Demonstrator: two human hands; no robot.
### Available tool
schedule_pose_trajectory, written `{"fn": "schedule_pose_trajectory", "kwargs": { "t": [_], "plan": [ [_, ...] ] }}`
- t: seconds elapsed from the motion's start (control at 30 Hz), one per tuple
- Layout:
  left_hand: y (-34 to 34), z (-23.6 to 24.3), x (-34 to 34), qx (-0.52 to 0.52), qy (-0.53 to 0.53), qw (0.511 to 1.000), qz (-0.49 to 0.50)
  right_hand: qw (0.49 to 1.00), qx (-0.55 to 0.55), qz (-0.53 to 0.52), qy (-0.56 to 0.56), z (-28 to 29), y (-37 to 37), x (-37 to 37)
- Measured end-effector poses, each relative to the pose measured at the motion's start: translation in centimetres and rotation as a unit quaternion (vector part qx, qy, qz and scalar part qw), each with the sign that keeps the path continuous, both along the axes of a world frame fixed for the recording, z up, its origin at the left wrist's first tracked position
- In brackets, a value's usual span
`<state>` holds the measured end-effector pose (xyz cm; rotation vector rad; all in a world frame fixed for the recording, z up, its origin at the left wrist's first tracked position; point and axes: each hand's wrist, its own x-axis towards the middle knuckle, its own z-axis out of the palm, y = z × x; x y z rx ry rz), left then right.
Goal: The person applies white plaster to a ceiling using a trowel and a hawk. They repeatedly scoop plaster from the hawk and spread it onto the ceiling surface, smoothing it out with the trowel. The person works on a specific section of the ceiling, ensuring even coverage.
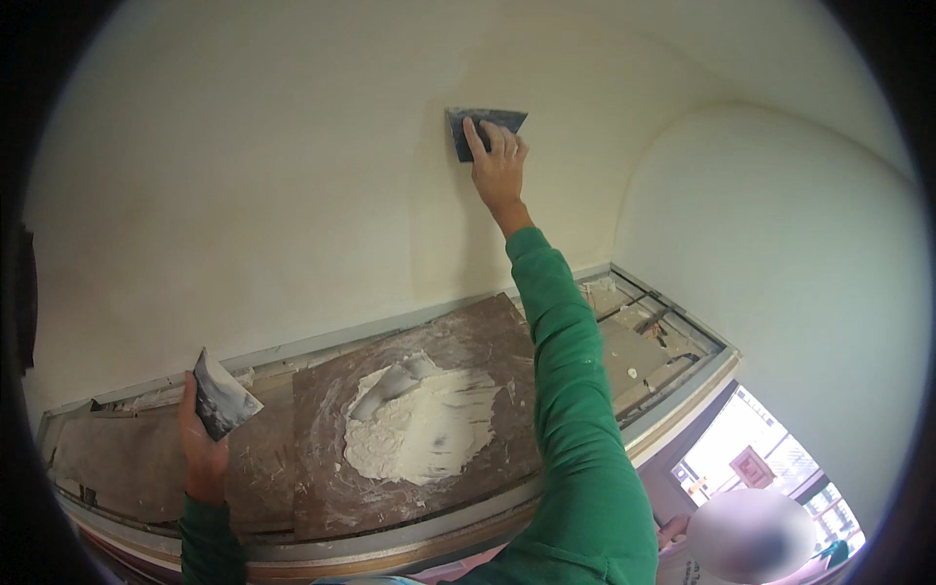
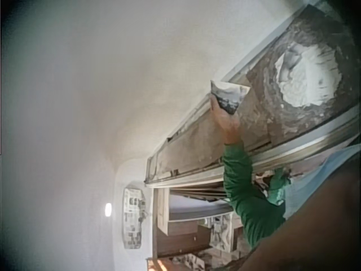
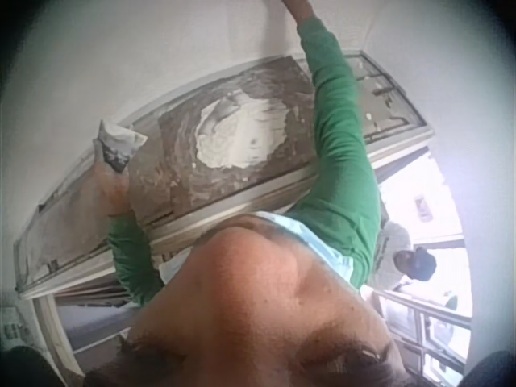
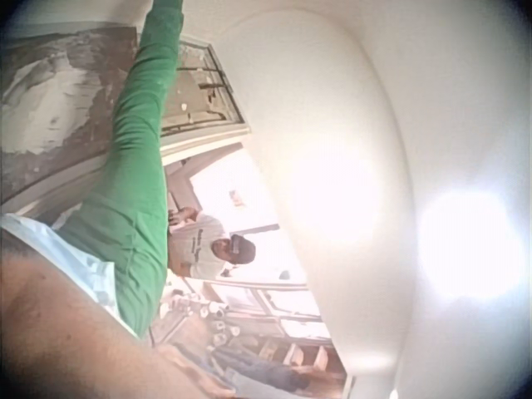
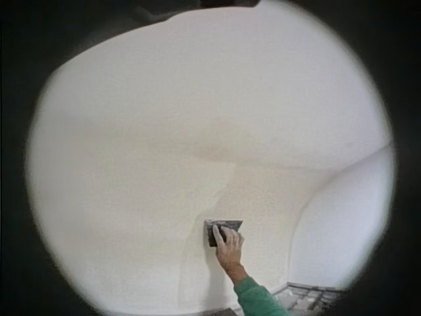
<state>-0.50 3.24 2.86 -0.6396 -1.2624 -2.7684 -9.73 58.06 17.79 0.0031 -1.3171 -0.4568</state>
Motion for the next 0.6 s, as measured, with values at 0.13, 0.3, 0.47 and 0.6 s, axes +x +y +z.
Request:
{"fn": "schedule_pose_trajectory", "kwargs": {
  "t": [0.13,0.3,0.47,0.6],
  "plan": [
    [1.0,0.3,0.5,0.012,-0.005,1.000,-0.016,0.996,-0.032,0.011,-0.081,-3.1,-0.2,-0.3],
    [0.9,-1.1,0.1,-0.009,-0.084,0.995,-0.055,0.975,-0.048,0.082,-0.202,-7.9,-2.6,3.7],
    [3.5,-2.1,2.0,-0.074,-0.206,0.969,-0.117,0.878,0.089,0.308,-0.357,-9.4,-13.3,15.0],
    [7.0,-0.3,7.0,-0.116,-0.211,0.938,-0.251,0.747,0.205,0.492,-0.396,-12.1,-22.8,23.7]
  ]
}}
